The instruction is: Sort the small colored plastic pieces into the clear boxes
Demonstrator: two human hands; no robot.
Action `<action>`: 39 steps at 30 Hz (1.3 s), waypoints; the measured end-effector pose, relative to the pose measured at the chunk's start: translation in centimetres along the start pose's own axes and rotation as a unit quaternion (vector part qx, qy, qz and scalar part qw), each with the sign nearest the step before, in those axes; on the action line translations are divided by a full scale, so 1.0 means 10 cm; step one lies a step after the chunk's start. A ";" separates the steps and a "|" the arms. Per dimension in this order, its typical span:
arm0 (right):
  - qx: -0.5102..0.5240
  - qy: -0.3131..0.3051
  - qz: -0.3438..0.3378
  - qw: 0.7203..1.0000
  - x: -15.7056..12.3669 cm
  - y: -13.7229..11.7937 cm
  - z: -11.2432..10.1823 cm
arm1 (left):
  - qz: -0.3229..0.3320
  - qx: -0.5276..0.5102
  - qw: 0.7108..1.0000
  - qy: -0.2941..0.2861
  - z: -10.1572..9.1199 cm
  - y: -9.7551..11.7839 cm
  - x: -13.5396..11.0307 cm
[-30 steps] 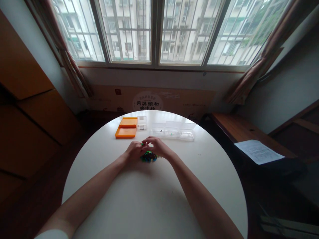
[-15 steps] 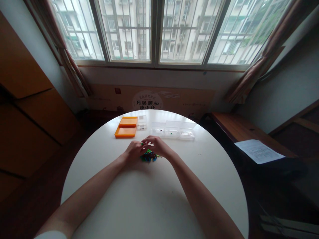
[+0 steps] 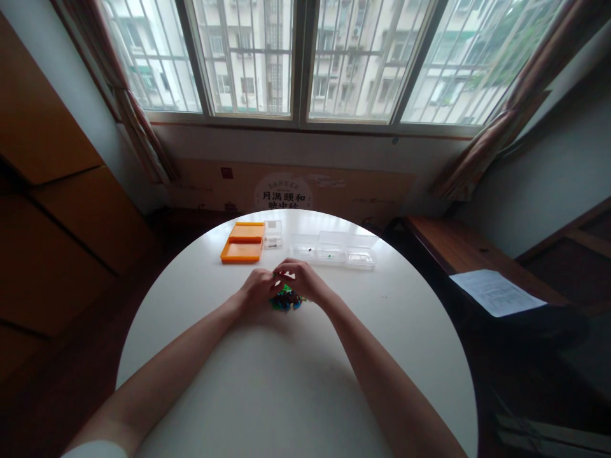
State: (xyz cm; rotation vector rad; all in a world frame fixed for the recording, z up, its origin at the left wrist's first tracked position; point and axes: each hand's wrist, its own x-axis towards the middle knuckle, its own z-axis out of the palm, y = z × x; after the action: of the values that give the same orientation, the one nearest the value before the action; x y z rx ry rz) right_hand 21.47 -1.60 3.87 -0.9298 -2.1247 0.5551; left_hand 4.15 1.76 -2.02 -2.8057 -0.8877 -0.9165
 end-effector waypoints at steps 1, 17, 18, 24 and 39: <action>0.008 0.008 0.003 1.000 0.00 0.03 -0.01 | 0.000 0.000 1.000 0.000 -0.01 0.01 0.01; 0.104 0.114 0.130 0.979 -0.20 0.64 0.21 | -0.019 -0.013 0.999 0.039 -0.10 0.08 0.05; 0.106 0.120 0.132 0.978 -0.20 0.64 0.21 | -0.018 -0.014 0.999 0.040 -0.10 0.08 0.05; 0.096 0.116 0.128 0.980 -0.20 0.61 0.20 | -0.015 -0.017 0.998 0.051 -0.09 0.06 0.05; 0.128 0.085 0.134 0.979 -0.22 0.57 0.19 | -0.021 -0.033 0.999 0.036 -0.08 0.04 0.02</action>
State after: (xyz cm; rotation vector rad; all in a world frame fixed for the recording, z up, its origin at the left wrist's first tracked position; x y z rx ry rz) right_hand 23.54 0.20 -1.90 -1.0791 -1.7378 0.8322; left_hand 4.10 1.33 -1.19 -2.7993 -0.9252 -1.0649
